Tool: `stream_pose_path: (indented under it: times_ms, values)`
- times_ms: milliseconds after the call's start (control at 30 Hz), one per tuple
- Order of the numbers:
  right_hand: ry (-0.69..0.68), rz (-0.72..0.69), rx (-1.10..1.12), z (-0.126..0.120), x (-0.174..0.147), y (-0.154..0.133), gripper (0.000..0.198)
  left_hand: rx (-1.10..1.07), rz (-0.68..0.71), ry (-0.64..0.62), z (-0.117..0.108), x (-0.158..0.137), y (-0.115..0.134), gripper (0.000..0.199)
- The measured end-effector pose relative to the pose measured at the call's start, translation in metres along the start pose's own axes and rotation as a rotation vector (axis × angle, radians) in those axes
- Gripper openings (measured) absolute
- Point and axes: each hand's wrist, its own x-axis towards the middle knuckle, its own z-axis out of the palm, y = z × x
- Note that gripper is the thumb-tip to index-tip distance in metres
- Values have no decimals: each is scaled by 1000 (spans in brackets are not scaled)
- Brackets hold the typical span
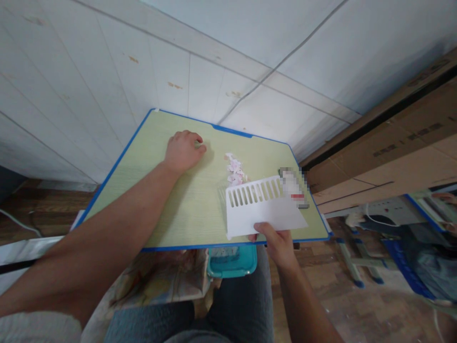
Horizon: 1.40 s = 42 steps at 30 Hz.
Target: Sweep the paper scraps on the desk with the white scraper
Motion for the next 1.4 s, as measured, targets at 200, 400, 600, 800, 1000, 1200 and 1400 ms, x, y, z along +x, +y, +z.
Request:
stream_pose_path:
  times_ms: [200,400,600,800,1000,1200,1400]
  values:
    - [-5,13,-6,-3,-2,5,33,-11,-5,-6,-1,0,0,36]
    - [2,32,44,-7,-4,15,28,5,2,-11,-1,0,0,41]
    - [7,35,13,-23,-8,15,32,34,-6,-34,-3,-1,2,44]
    - [390,-59,-89,-39,6,14,37,49,-16,-57,-7,-2,5,47]
    - [550,-97,-111,-42,34,23,44,47,-2,-39,-7,1,-1,43]
    - [472,-113,-247,-37,40,34,57,75,6,-61,-11,2,-4,47]
    - [442,-106,-275,-40,30,44,56,136,2,-108,-14,3,-1,55]
